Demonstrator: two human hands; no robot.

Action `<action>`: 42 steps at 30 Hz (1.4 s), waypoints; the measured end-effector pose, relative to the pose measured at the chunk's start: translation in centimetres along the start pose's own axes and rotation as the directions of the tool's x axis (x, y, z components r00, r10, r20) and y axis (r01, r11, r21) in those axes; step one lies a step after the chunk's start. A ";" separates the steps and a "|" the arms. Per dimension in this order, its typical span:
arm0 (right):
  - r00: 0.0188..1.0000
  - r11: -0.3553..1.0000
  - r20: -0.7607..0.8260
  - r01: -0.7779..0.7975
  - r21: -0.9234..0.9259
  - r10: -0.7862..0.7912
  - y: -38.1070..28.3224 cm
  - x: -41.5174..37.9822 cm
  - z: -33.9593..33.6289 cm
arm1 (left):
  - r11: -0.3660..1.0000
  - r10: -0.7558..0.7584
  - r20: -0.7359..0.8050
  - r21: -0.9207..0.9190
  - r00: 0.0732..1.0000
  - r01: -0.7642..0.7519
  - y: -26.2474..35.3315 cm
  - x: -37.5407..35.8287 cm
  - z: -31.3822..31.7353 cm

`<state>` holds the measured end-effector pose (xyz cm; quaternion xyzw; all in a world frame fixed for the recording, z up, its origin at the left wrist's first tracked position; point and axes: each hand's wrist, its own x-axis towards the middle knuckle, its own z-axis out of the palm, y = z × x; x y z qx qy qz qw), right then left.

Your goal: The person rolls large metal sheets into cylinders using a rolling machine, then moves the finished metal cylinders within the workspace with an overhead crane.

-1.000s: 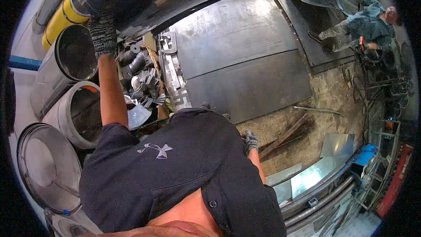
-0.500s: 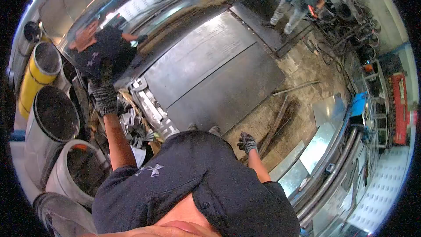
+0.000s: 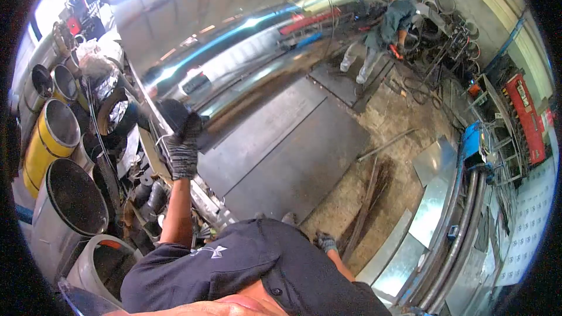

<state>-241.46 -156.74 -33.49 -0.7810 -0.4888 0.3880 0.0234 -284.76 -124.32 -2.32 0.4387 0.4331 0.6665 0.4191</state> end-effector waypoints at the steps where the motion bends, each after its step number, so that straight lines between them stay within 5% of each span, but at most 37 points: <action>1: 0.997 0.987 0.080 0.007 -0.158 0.005 1.7 1.5 1.6 | 0.999 0.010 0.024 0.033 1.000 -0.010 -1.1 0.1 0.2; 3: 0.971 0.889 0.239 0.096 -0.448 0.016 6.9 5.3 5.8 | 0.980 -0.083 0.009 0.181 0.996 0.080 -1.5 0.1 1.1; 5: 0.951 0.924 0.154 0.298 -0.239 -0.266 18.0 10.9 14.2 | 0.973 -0.060 0.060 0.227 0.996 0.045 -3.2 0.5 1.4; 6: 0.911 0.899 0.107 0.411 -0.153 -0.399 18.0 10.2 14.4 | 0.979 -0.029 0.082 0.204 0.996 0.012 -3.9 0.9 1.9; 9: 0.950 0.985 0.273 0.167 -0.038 -0.150 18.2 10.2 12.9 | 0.963 -0.061 0.099 0.266 0.993 0.033 -5.7 1.5 2.5; 12: 0.984 0.967 0.158 0.115 -0.228 -0.080 16.9 10.0 11.6 | 0.965 -0.052 0.108 0.262 0.993 0.022 -7.5 2.5 3.1; 13: 0.968 0.994 0.227 -0.105 -0.030 0.109 11.7 7.2 7.4 | 0.971 -0.058 0.104 0.235 0.993 0.032 -7.7 2.9 3.3; 15: 0.814 0.762 0.337 -0.570 0.306 0.473 -3.8 -1.2 -4.3 | 0.983 -0.054 0.108 0.182 0.993 0.034 -7.8 3.4 3.6; 17: 0.976 0.987 0.193 -0.073 -0.144 0.100 8.1 6.9 4.4 | 0.991 -0.031 0.124 0.130 0.992 0.015 -7.5 3.7 3.9; 18: 0.990 0.907 0.108 0.129 -0.400 -0.094 13.0 10.4 8.1 | 0.991 -0.053 0.137 0.127 0.989 0.036 -7.3 3.8 4.2; 20: 0.946 0.828 -0.015 0.276 -0.488 -0.324 13.8 9.3 8.5 | 0.989 -0.091 0.141 0.131 0.986 0.073 -6.9 4.1 4.1; 21: 0.887 0.763 -0.056 0.360 -0.538 -0.458 13.4 9.4 8.1 | 0.972 0.058 0.225 0.209 0.973 -0.106 -10.5 5.0 2.9; 22: 0.905 0.804 -0.040 0.356 -0.476 -0.424 11.8 10.0 7.0 | 0.862 0.091 0.270 0.461 0.958 -0.212 -10.0 5.0 2.7; 23: 0.933 0.858 -0.024 0.320 -0.402 -0.359 9.8 10.7 5.8 | 0.985 0.017 0.205 0.164 0.979 -0.051 -12.0 5.2 2.4; 24: 0.976 0.939 -0.006 0.207 -0.275 -0.217 7.3 11.7 4.3 | 0.880 0.048 0.220 0.453 0.974 -0.146 -10.5 5.0 2.3; 26: 0.999 0.991 0.015 0.036 -0.126 -0.034 2.2 13.5 2.1 | 0.992 -0.025 0.187 0.124 0.982 0.001 -12.6 5.1 1.5; 31: 0.999 0.999 0.037 -0.011 -0.045 0.012 -5.0 16.8 -1.3 | 0.958 0.028 0.129 0.281 0.991 -0.064 -11.4 5.6 0.3; 34: 0.999 0.999 0.048 0.001 -0.041 0.001 -7.8 17.7 -2.1 | 0.988 0.052 0.025 0.141 0.998 -0.055 -10.2 8.8 -0.7; 38: 0.997 0.998 0.069 0.021 -0.067 -0.017 -9.8 18.4 -2.2 | 0.997 -0.062 -0.176 -0.047 0.982 0.054 -2.7 11.6 0.0; 42: 0.997 0.997 0.073 0.024 -0.079 -0.018 -10.5 18.2 -2.1 | 0.965 -0.252 -0.227 0.010 0.941 0.261 -2.1 13.4 -2.6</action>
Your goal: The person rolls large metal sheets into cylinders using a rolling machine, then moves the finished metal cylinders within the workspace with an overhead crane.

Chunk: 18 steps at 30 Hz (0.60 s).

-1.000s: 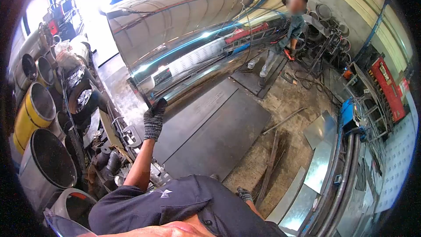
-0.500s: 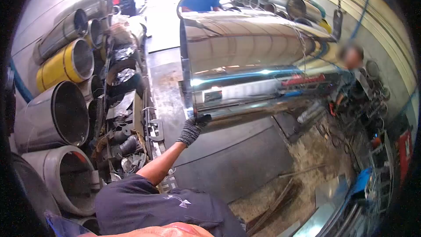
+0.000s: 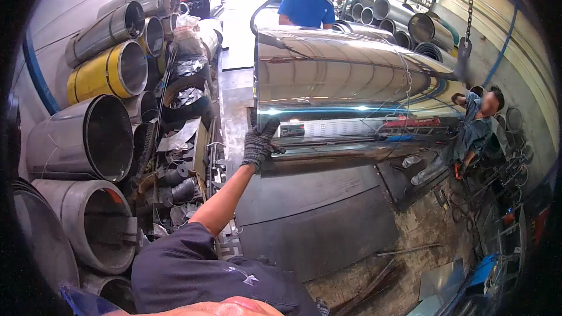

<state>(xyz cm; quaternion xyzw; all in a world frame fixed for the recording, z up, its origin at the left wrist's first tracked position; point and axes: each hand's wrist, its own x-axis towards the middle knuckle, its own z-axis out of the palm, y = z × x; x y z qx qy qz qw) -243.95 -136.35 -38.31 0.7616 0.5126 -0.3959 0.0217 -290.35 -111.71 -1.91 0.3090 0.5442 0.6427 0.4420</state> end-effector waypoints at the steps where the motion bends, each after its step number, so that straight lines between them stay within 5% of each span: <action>1: 1.000 1.000 0.001 -0.002 0.000 0.002 0.0 -0.1 0.1 | 0.999 -0.033 0.009 -0.028 0.999 0.034 -0.1 1.1 -0.8; 3: 1.000 1.000 -0.005 -0.007 0.005 0.007 0.0 -0.7 0.2 | 0.978 0.122 0.091 0.160 0.988 -0.136 -2.3 3.8 -3.2; 5: 1.000 1.000 -0.011 -0.009 0.009 0.009 0.4 -1.3 0.3 | 0.585 0.415 0.274 0.650 0.868 -0.485 -5.7 7.3 -6.7; 6: 1.000 1.000 -0.014 -0.012 0.009 0.012 1.2 -1.4 0.7 | 0.831 0.383 0.152 0.374 0.911 -0.412 -3.0 5.4 -5.9; 7: 1.000 1.000 -0.017 -0.017 0.008 0.017 1.2 -2.2 0.6 | 0.938 0.345 0.027 0.018 0.938 -0.345 -0.1 3.2 -4.9; 9: 0.999 1.000 -0.024 -0.026 0.003 0.026 2.3 -3.3 1.4 | 0.845 0.425 0.024 0.348 0.905 -0.407 0.2 3.8 -6.2; 11: 0.999 1.000 -0.028 -0.021 -0.018 0.021 3.7 -4.5 2.1 | 0.314 0.665 0.228 0.779 0.711 -0.543 -4.7 8.9 -10.2; 13: 1.000 0.999 -0.031 0.000 -0.051 -0.002 5.6 -6.1 2.9 | -0.052 0.749 0.435 0.791 0.499 -0.610 -8.0 12.8 -13.5; 16: 0.994 0.978 -0.035 0.093 -0.189 -0.102 8.4 -9.4 4.1 | 0.393 0.466 0.175 0.837 0.867 -0.380 -5.5 11.7 -14.2; 18: 0.994 0.965 -0.024 0.095 -0.245 -0.104 8.7 -11.4 4.0 | 0.632 0.433 0.124 0.664 0.893 -0.399 -6.3 12.6 -15.7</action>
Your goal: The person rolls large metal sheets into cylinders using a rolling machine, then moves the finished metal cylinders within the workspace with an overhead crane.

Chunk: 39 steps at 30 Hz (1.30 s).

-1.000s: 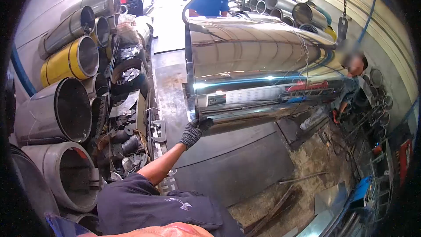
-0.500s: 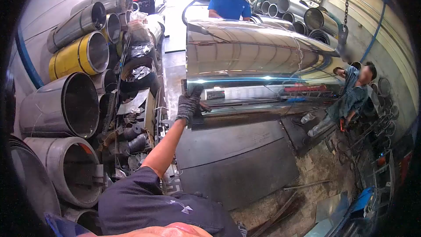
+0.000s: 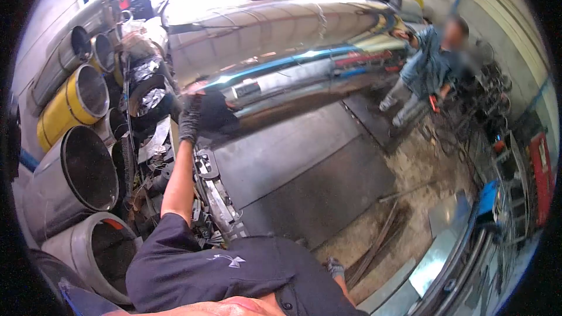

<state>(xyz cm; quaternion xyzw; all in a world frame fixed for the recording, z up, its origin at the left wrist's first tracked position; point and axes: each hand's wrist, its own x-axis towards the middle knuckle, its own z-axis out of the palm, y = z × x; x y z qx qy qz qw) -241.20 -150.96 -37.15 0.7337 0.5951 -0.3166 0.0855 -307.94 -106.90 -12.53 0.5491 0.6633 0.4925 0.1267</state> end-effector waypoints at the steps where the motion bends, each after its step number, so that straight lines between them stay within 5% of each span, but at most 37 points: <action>1: 1.000 0.999 0.018 -0.025 0.030 0.025 -0.2 -0.9 -0.1 | 0.987 0.029 -0.005 -0.160 1.000 -0.030 -1.8 0.4 0.2; 2: 0.998 0.997 0.039 -0.060 0.047 0.058 -0.7 -1.3 -0.7 | 0.952 0.056 -0.013 -0.300 0.998 -0.057 -3.3 1.1 0.3; 3: 0.991 0.955 0.086 -0.123 0.271 0.103 -2.1 -2.2 -2.0 | 0.917 0.066 -0.013 -0.393 0.998 -0.066 -4.5 1.3 0.0; 5: 0.965 0.705 0.180 -0.263 0.659 0.192 -4.9 -4.0 -4.6 | 0.938 -0.026 -0.057 -0.348 0.998 0.005 -3.2 0.9 -1.8; 6: 0.973 0.714 0.146 -0.231 0.661 0.180 -4.5 -3.7 -3.9 | 0.945 -0.070 -0.085 -0.326 0.994 0.038 -2.6 0.8 -2.7; 8: 0.997 0.900 -0.037 -0.040 0.434 0.062 -3.1 -3.0 -2.4 | 0.929 -0.157 -0.140 -0.358 0.978 0.097 -0.5 0.7 -4.0; 10: 0.949 0.964 -0.197 0.216 -0.154 -0.244 -1.2 -2.9 -0.1 | 0.875 -0.254 -0.175 -0.460 0.951 0.149 1.5 0.4 -4.8; 11: 0.992 0.978 -0.128 0.036 0.203 -0.010 -1.0 -3.3 0.5 | 0.892 -0.219 -0.240 -0.442 0.946 0.095 2.0 0.2 -5.3; 12: 0.982 0.841 0.016 -0.168 0.515 0.187 -1.6 -3.0 -0.1 | 0.918 -0.248 -0.228 -0.367 0.942 0.153 3.0 0.0 -6.0; 14: 0.903 0.505 0.261 -0.410 0.760 0.341 -3.1 -2.9 -1.7 | 0.942 -0.307 -0.218 -0.208 0.926 0.263 4.9 -0.5 -7.2; 16: 0.851 0.356 0.364 -0.497 0.792 0.377 -4.5 -4.0 -3.7 | 0.908 -0.384 -0.234 -0.273 0.893 0.318 4.7 -0.5 -7.1; 17: 0.917 0.512 0.249 -0.382 0.769 0.310 -3.8 -4.0 -2.9 | 0.898 -0.417 -0.225 -0.251 0.880 0.361 4.6 -0.6 -7.2; 20: 0.995 0.970 0.052 -0.094 0.226 0.084 2.5 -0.2 3.5 | 0.868 -0.424 -0.184 -0.364 0.887 0.339 2.4 -0.9 -6.6; 22: 0.972 0.866 0.073 -0.231 0.444 0.221 2.3 0.6 5.2 | 0.889 -0.382 -0.202 -0.345 0.902 0.300 2.4 -1.8 -6.4; 25: 0.953 0.813 0.144 -0.301 0.497 0.265 0.5 -0.3 3.9 | 0.824 -0.499 -0.131 -0.377 0.857 0.423 1.5 -3.0 -6.1; 28: 0.953 0.807 0.052 -0.280 0.519 0.298 -2.0 -1.6 2.2 | 0.872 -0.445 -0.138 -0.292 0.885 0.393 0.8 -4.7 -5.7; 33: 0.957 0.720 0.132 -0.280 0.635 0.257 -3.4 -3.3 0.3 | 0.890 -0.386 -0.111 -0.308 0.916 0.337 -3.0 -6.8 -3.7; 36: 0.942 0.693 0.153 -0.324 0.644 0.297 -2.1 -2.6 1.0 | 0.931 -0.365 -0.088 -0.009 0.927 0.366 -4.2 -8.0 -3.0; 39: 0.897 0.550 0.275 -0.432 0.715 0.347 -1.6 -2.7 0.9 | 0.937 -0.350 -0.035 -0.027 0.936 0.349 -1.1 -10.0 -2.2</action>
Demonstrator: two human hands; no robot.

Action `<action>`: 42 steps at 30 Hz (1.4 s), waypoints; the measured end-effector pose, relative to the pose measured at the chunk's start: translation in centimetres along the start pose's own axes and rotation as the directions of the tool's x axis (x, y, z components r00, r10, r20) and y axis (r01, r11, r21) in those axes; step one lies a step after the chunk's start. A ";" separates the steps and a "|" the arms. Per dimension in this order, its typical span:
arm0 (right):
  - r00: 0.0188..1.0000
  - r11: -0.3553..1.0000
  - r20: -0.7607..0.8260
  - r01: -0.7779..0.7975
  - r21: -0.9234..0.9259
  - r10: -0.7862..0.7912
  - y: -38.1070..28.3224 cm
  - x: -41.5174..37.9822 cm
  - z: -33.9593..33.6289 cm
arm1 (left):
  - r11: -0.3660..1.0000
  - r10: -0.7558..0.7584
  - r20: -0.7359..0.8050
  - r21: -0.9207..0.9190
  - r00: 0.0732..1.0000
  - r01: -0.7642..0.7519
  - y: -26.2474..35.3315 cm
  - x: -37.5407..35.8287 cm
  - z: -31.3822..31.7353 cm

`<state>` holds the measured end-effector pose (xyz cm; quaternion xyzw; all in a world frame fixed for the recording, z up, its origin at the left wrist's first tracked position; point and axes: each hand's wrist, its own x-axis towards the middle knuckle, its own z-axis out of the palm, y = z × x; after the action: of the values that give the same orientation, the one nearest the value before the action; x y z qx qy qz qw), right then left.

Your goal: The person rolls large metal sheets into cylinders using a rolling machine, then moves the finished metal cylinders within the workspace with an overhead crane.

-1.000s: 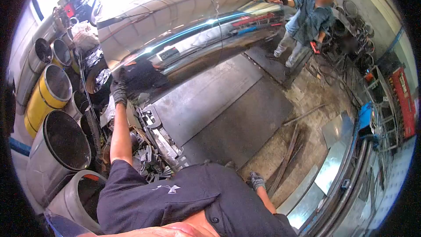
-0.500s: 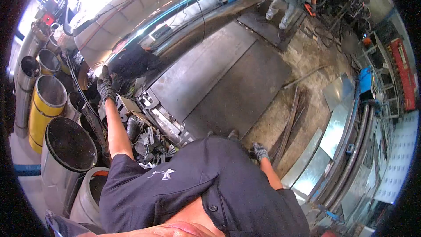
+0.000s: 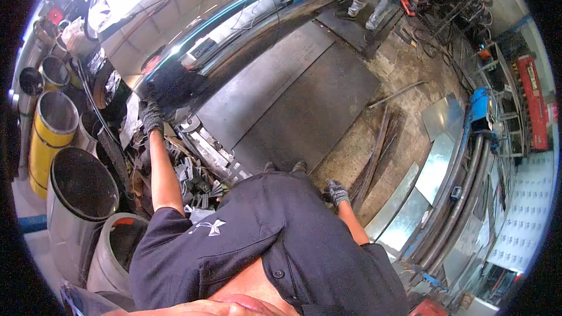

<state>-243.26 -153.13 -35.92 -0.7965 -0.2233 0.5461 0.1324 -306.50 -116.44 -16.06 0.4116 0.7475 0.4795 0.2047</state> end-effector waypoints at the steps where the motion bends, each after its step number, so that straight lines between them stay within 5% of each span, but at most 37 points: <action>1: 1.000 0.998 -0.012 -0.028 0.050 0.029 -0.8 -0.8 -0.1 | 1.000 -0.010 0.004 0.011 1.000 0.010 1.6 -1.5 0.4; 4: 0.995 0.986 -0.038 -0.087 0.141 0.094 -3.7 -4.3 -0.2 | 1.000 0.002 0.007 -0.027 1.000 -0.002 2.4 -3.3 1.4; 9: 0.992 0.993 -0.060 0.111 -0.045 -0.114 -3.8 -5.3 -1.8 | 0.980 -0.077 0.026 -0.180 0.997 0.081 5.4 -7.3 3.6; 15: 0.996 0.991 -0.058 0.065 -0.117 -0.073 -1.9 -4.9 -4.3 | 0.999 0.022 0.101 -0.046 0.995 -0.017 1.1 -8.8 6.6; 17: 0.997 0.999 -0.074 0.017 0.038 -0.014 -1.0 -4.5 -4.4 | 0.994 0.106 0.053 -0.033 0.993 -0.104 -3.3 -7.9 8.6; 19: 0.993 0.946 -0.043 -0.087 0.314 0.106 1.0 -3.9 -4.7 | 0.982 -0.045 0.016 0.184 0.999 0.041 -0.3 -10.3 8.8; 20: 0.995 0.998 -0.078 0.064 0.011 -0.063 7.8 2.7 -5.0 | 0.966 -0.063 0.040 0.252 0.997 0.051 -2.5 -9.5 9.7; 21: 0.998 0.999 -0.068 0.010 0.051 -0.007 7.7 2.1 -5.3 | 0.945 -0.082 0.063 0.321 0.995 0.058 -3.5 -9.2 10.2; 22: 0.997 0.995 -0.055 -0.046 0.092 0.051 6.9 0.9 -6.2 | 0.984 -0.073 0.101 0.171 0.992 0.055 -1.2 -10.9 10.1; 23: 0.994 0.986 -0.038 -0.099 0.137 0.106 6.7 0.1 -6.3 | 0.972 0.050 0.039 0.229 0.998 -0.058 -1.5 -11.1 10.5; 24: 0.988 1.000 -0.150 0.026 0.010 -0.024 15.1 8.2 -5.2 | 0.942 0.175 -0.012 0.293 0.985 -0.164 -2.7 -11.2 11.3; 26: 0.983 0.999 -0.181 0.003 -0.033 -0.009 11.2 3.0 -6.7 | 0.836 0.428 -0.090 0.418 0.899 -0.355 -4.7 -10.9 12.8; 29: 0.975 0.988 -0.201 -0.066 0.139 0.093 10.2 0.8 -7.4 | 0.898 0.213 0.063 0.382 0.975 -0.221 -2.8 -12.3 13.0; 31: 0.969 0.979 -0.168 -0.158 0.131 0.179 11.3 2.0 -7.4 | 0.802 0.210 0.205 0.523 0.956 -0.288 -7.0 -10.2 13.9; 32: 0.982 0.988 -0.147 -0.130 -0.088 0.117 11.1 2.0 -7.7 | 0.812 0.308 0.343 0.391 0.887 -0.433 -14.5 -6.2 15.3; 33: 0.979 0.989 -0.172 -0.126 -0.075 0.111 10.8 1.7 -8.1 | 0.816 0.376 0.283 0.350 0.883 -0.460 -12.8 -7.2 15.3; 35: 0.971 0.992 -0.215 -0.116 -0.055 0.102 10.0 0.4 -8.4 | 0.940 0.081 0.192 0.311 0.978 -0.138 -9.6 -9.7 15.2; 38: 0.987 0.971 -0.108 -0.091 0.222 0.117 9.5 -0.1 -8.9 | 0.968 -0.105 0.225 0.245 0.969 0.048 -5.6 -12.3 16.4; 40: 0.992 0.971 -0.097 -0.057 0.231 0.082 8.9 -0.2 -9.5 | 0.961 -0.241 0.224 0.194 0.944 0.198 -4.0 -13.7 16.3; 42: 0.969 0.914 -0.096 0.177 -0.365 -0.227 16.0 7.0 -8.2 | 0.923 -0.382 0.211 0.136 0.900 0.360 -3.2 -14.5 14.7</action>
<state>-230.15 -163.23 -45.87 -0.8152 -0.3896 0.4246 0.0576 -289.10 -120.80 -26.89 0.3241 0.8044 0.3445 0.3595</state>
